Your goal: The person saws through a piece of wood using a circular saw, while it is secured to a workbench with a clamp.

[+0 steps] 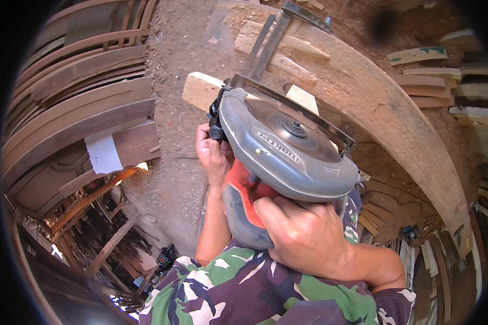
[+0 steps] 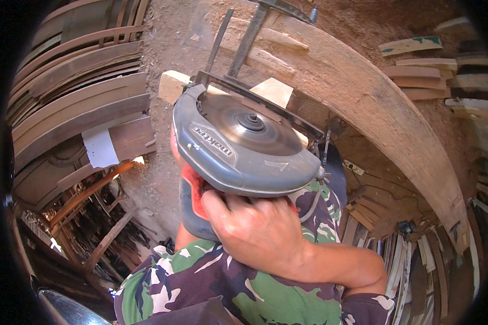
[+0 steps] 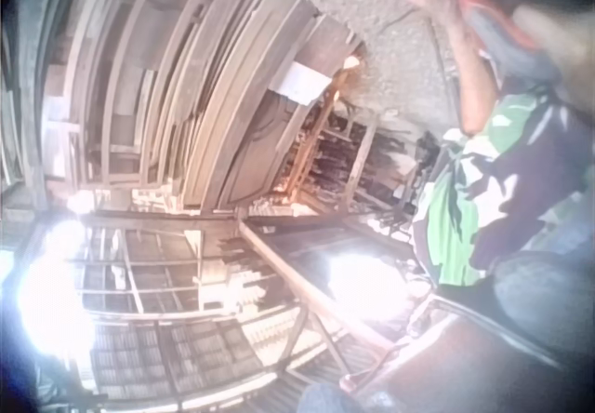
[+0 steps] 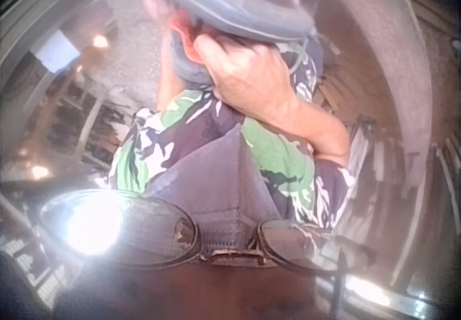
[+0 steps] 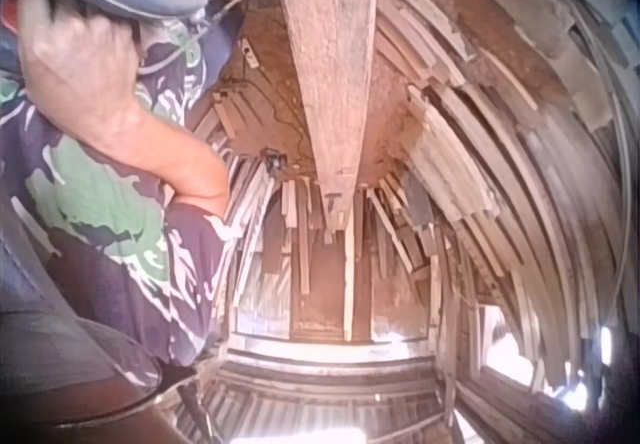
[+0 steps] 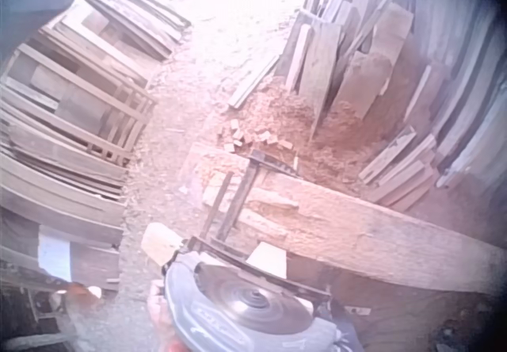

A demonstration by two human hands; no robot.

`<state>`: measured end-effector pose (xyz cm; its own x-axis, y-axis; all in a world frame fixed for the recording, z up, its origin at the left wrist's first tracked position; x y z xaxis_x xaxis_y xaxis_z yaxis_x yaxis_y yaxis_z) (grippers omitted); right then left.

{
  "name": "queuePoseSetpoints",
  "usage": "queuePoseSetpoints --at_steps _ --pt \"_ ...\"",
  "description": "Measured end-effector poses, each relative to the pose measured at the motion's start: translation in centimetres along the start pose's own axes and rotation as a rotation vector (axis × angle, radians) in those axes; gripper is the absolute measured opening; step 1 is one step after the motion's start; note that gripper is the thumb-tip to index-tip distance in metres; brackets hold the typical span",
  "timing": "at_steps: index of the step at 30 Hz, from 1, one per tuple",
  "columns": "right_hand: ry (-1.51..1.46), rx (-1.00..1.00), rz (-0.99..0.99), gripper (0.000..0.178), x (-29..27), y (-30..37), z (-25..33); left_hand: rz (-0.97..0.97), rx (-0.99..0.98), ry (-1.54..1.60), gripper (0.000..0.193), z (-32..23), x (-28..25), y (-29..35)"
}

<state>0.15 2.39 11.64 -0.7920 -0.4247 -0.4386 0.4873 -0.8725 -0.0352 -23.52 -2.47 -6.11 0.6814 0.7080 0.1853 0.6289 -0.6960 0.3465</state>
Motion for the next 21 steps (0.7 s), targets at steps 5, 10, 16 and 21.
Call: queuePoseSetpoints --at_steps 5,10,16,21 --pt "-0.023 0.022 0.046 0.023 0.7 -0.6 0.1 0.011 0.028 -0.007 0.017 0.3 -0.8 -1.0" --pt "-0.023 0.012 0.052 0.027 1.4 -1.7 0.7 0.03 0.011 -0.028 0.017 0.0 -0.6 -1.1" --pt "-0.027 0.004 0.092 0.031 3.8 -4.9 1.8 0.052 -0.028 -0.094 0.017 -1.3 -0.6 -0.4" --pt "-0.104 -0.096 -0.158 0.021 6.0 -8.4 3.6 0.09 -0.066 -0.184 0.018 -2.5 -0.4 1.2"
Point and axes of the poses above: each hand's wrist, its own y-axis away from the middle knuckle, its own x-axis out of the palm, z = x × y, the point moved 10 cm from there along -y, towards the middle knuckle, and after that the axes turned 11 degrees about -z, right-handed, at the moved point
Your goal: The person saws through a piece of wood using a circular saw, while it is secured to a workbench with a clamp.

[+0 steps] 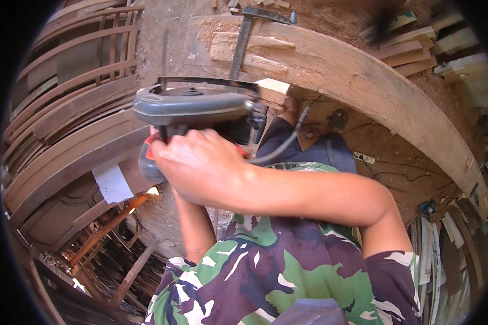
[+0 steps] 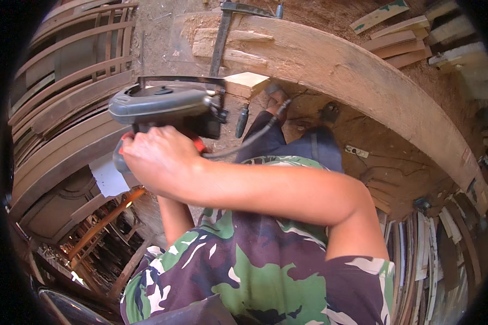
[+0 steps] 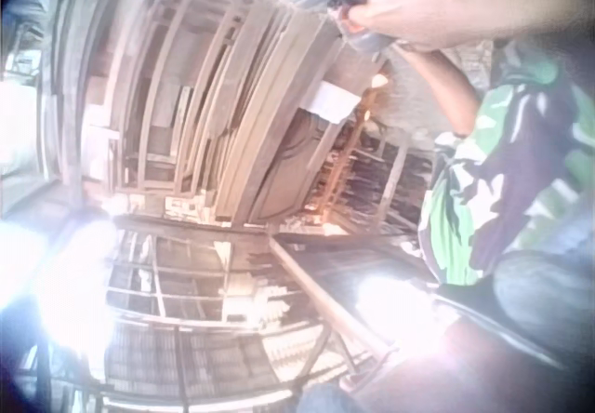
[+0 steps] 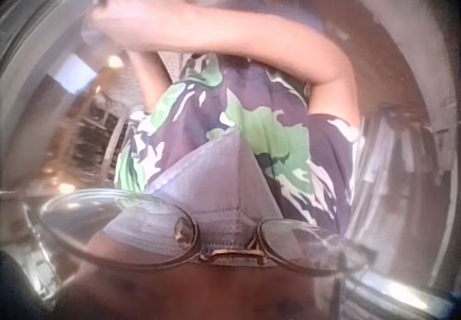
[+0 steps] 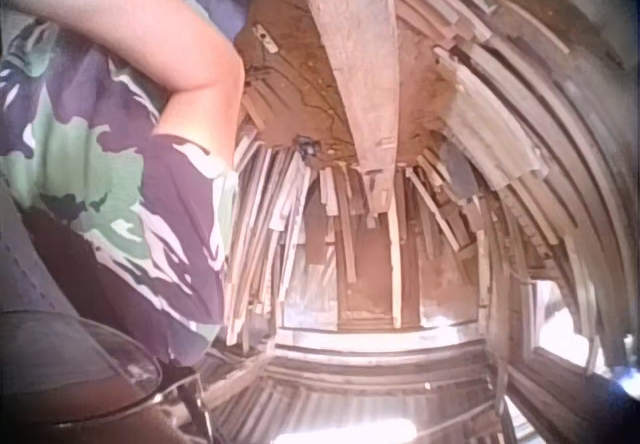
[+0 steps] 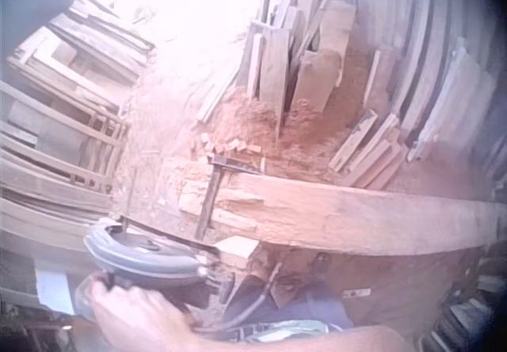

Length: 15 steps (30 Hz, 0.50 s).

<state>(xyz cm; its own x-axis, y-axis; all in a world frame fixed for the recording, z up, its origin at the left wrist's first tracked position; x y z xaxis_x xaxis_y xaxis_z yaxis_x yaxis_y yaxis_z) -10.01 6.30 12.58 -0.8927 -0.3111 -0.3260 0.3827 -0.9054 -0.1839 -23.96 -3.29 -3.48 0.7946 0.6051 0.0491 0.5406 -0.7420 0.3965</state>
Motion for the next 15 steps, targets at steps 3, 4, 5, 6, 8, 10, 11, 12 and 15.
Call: queuePoseSetpoints --at_steps 3,4,5,6,8,10,11,12,15 --pt "0.029 -0.108 -0.045 0.025 1.4 -0.2 2.1 0.028 -0.025 -0.038 0.018 0.0 0.2 1.5" --pt "0.02 -0.151 0.012 0.027 1.9 0.5 3.1 0.04 -0.036 -0.046 0.018 0.2 0.5 2.1" --pt "-0.001 -0.186 0.013 0.026 1.6 1.5 5.2 0.029 -0.028 -0.056 0.018 -0.3 0.0 3.1" --pt "-0.011 -0.223 -0.041 0.02 0.7 2.7 7.0 0.021 -0.024 -0.066 0.018 -0.7 -0.3 4.1" --pt "-0.039 -0.29 -0.091 0.018 -0.4 5.1 9.9 -0.004 -0.008 -0.084 0.018 -1.5 -1.0 6.2" --pt "-0.077 -0.349 0.005 0.017 -0.6 7.4 11.7 -0.029 0.003 -0.098 0.019 -1.7 -2.1 8.4" --pt "-0.068 -0.358 0.039 0.016 -1.1 8.4 11.6 -0.009 -0.011 -0.102 0.019 -1.2 -1.6 8.9" --pt "-0.061 -0.367 0.053 0.015 -1.9 9.3 11.5 0.007 -0.028 -0.103 0.019 -0.5 -1.2 9.5" --pt "-0.135 -0.427 0.132 0.01 -4.7 13.2 12.3 -0.012 -0.016 -0.147 0.019 -0.7 -1.8 12.8"
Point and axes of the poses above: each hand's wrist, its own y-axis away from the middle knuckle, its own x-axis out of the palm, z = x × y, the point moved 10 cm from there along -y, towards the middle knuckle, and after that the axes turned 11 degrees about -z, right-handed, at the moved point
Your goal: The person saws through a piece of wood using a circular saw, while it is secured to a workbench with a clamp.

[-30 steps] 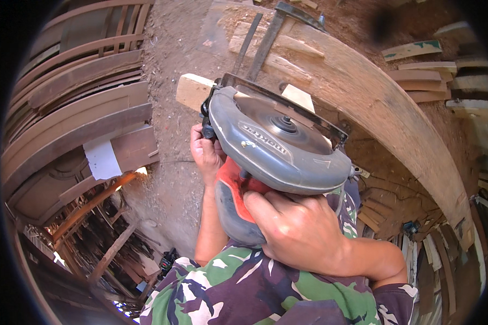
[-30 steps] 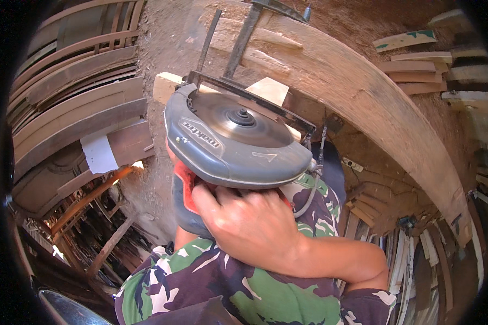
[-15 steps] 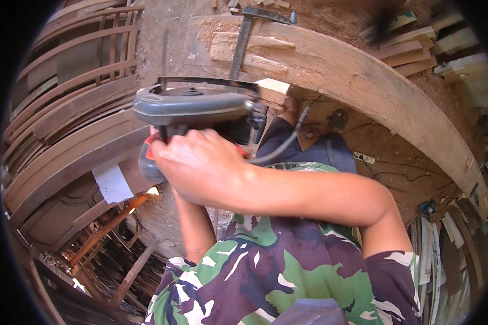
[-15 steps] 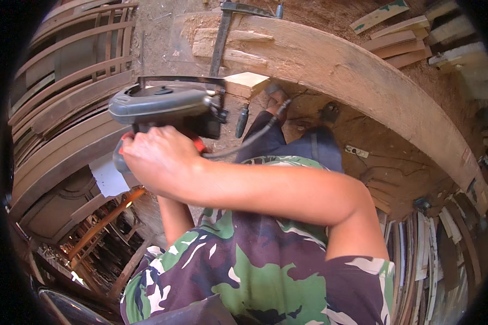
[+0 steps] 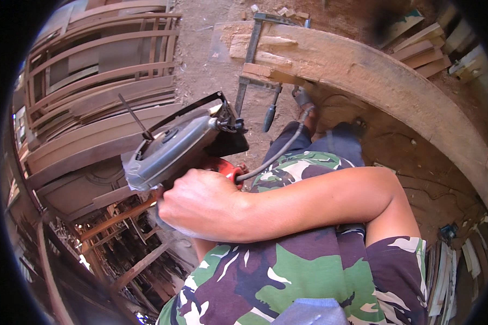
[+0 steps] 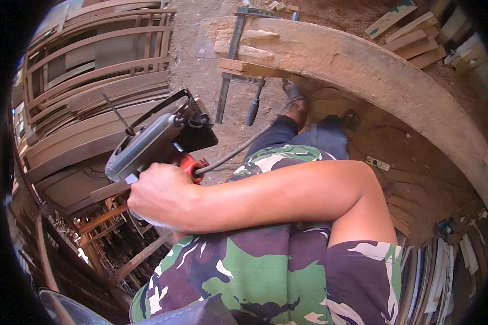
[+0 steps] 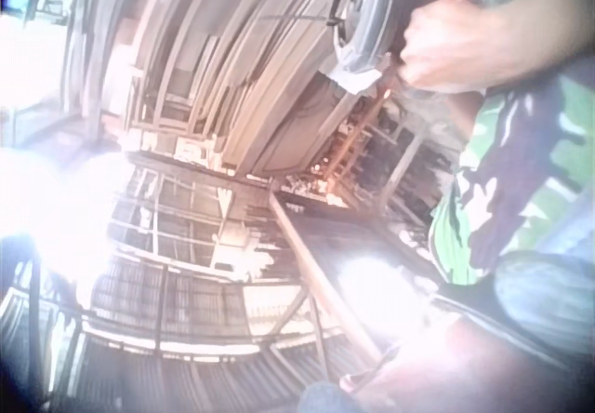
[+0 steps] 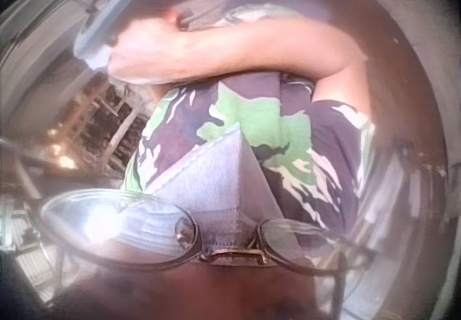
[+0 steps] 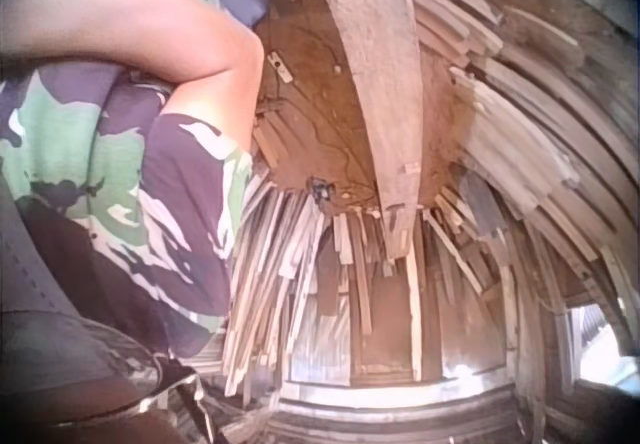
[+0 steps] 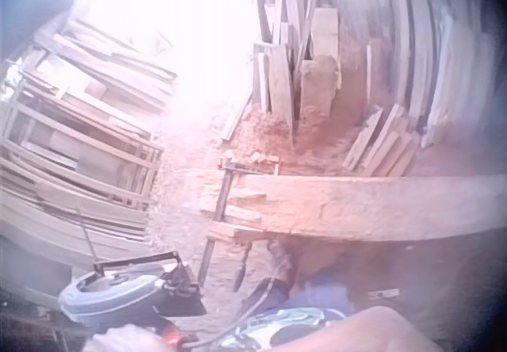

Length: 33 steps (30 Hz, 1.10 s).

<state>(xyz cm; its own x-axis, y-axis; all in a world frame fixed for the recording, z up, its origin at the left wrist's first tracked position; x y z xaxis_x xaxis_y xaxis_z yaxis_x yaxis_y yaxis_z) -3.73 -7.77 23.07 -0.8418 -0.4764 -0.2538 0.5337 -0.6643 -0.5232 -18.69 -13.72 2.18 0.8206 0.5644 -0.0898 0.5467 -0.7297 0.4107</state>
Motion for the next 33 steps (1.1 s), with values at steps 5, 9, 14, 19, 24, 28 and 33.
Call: queuePoseSetpoints --at_steps 5,9,14,19,24,28,33 --pt "-0.02 -0.065 0.095 0.01 -0.3 5.2 3.0 -0.038 0.006 -0.031 0.02 0.8 -1.5 5.0" --pt "-0.017 -0.079 0.164 0.012 -0.7 8.3 4.6 -0.065 0.007 -0.041 0.02 1.5 -2.8 8.2" --pt "0.041 -0.11 0.257 0.019 -0.2 11.1 6.9 -0.105 0.016 -0.029 0.021 1.9 -4.9 11.2" --pt "0.08 -0.135 0.309 0.031 1.8 11.5 7.7 -0.146 0.007 -0.007 0.021 2.8 -8.1 12.1" --pt "0.142 -0.067 0.354 0.039 4.0 8.6 5.7 -0.13 -0.022 0.034 0.022 4.0 -10.5 9.3" --pt "0.204 0.011 0.391 0.042 6.9 4.5 2.9 -0.114 -0.07 0.057 0.023 4.6 -13.0 4.7" --pt "0.258 0.176 0.368 0.032 11.6 -1.1 -2.7 -0.054 -0.151 0.071 0.024 5.8 -15.6 -3.5"
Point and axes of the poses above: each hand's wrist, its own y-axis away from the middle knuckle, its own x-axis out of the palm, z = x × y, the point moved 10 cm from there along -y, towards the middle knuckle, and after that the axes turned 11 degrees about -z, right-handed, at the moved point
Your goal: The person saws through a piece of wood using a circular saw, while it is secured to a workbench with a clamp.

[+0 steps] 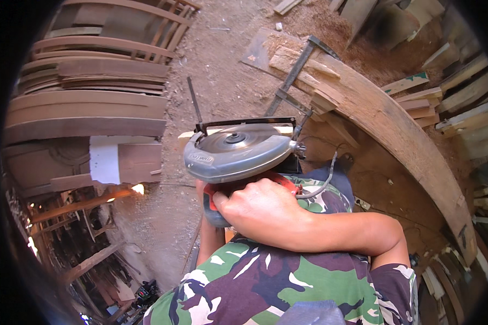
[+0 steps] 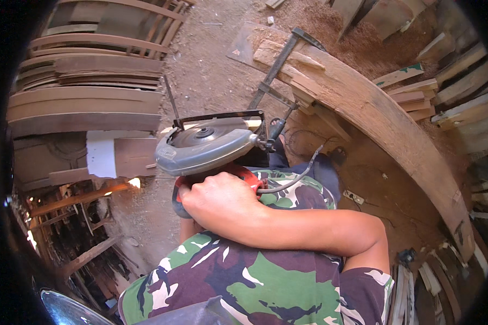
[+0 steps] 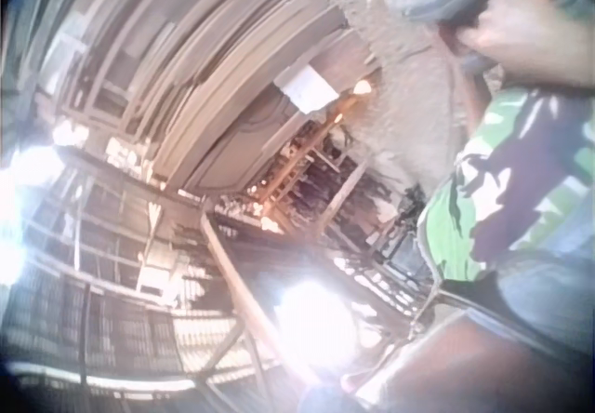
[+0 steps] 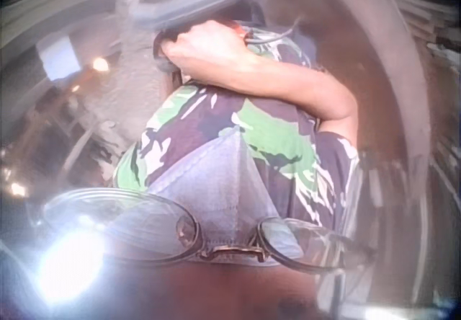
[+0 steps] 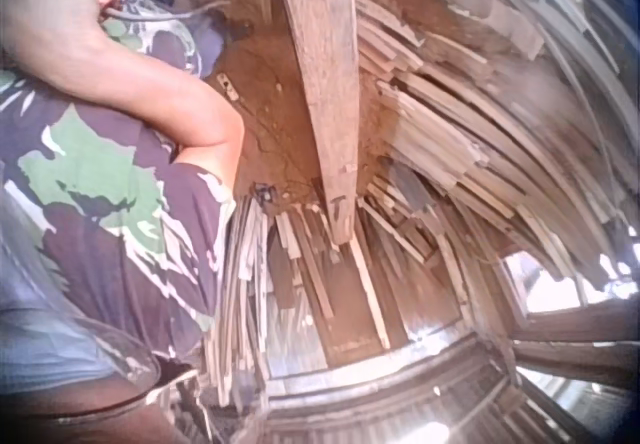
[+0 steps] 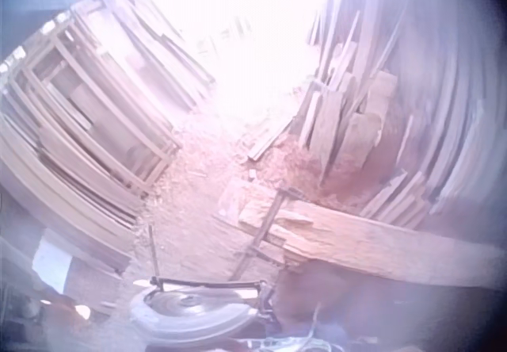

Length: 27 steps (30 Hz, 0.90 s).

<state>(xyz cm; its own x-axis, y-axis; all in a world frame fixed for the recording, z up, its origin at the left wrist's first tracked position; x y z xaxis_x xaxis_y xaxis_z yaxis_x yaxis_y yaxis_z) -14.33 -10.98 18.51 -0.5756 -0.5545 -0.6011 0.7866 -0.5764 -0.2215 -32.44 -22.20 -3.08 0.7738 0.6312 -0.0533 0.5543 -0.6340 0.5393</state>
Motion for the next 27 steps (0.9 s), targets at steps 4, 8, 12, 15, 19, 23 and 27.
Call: queuePoseSetpoints --at_steps 4,8,12,15,19,23,27 --pt "0.023 0.157 0.071 0.022 2.2 -6.0 -2.0 0.054 -0.043 -0.012 0.024 -1.8 -1.7 -6.4" --pt "0.046 0.312 0.067 0.021 3.9 -9.8 -2.9 0.123 -0.072 -0.035 0.025 -3.4 -2.8 -11.3" --pt "0.071 0.413 0.019 0.023 4.9 -12.2 -2.9 0.188 -0.059 -0.053 0.026 -5.6 -3.6 -15.4" --pt "0.135 0.417 -0.086 0.022 4.9 -13.7 -2.6 0.253 -0.049 -0.035 0.026 -7.7 -2.7 -17.6" --pt "0.23 0.492 -0.118 0.026 5.8 -14.9 -1.2 0.335 -0.097 0.088 0.031 -10.1 -1.2 -19.2" --pt "0.292 0.593 -0.265 0.03 7.5 -15.5 1.3 0.517 -0.042 0.062 0.034 -11.7 -1.3 -22.0" --pt "0.3 0.672 -0.481 0.03 10.4 -16.3 4.4 0.652 -0.03 -0.119 0.034 -16.5 -1.4 -22.9"
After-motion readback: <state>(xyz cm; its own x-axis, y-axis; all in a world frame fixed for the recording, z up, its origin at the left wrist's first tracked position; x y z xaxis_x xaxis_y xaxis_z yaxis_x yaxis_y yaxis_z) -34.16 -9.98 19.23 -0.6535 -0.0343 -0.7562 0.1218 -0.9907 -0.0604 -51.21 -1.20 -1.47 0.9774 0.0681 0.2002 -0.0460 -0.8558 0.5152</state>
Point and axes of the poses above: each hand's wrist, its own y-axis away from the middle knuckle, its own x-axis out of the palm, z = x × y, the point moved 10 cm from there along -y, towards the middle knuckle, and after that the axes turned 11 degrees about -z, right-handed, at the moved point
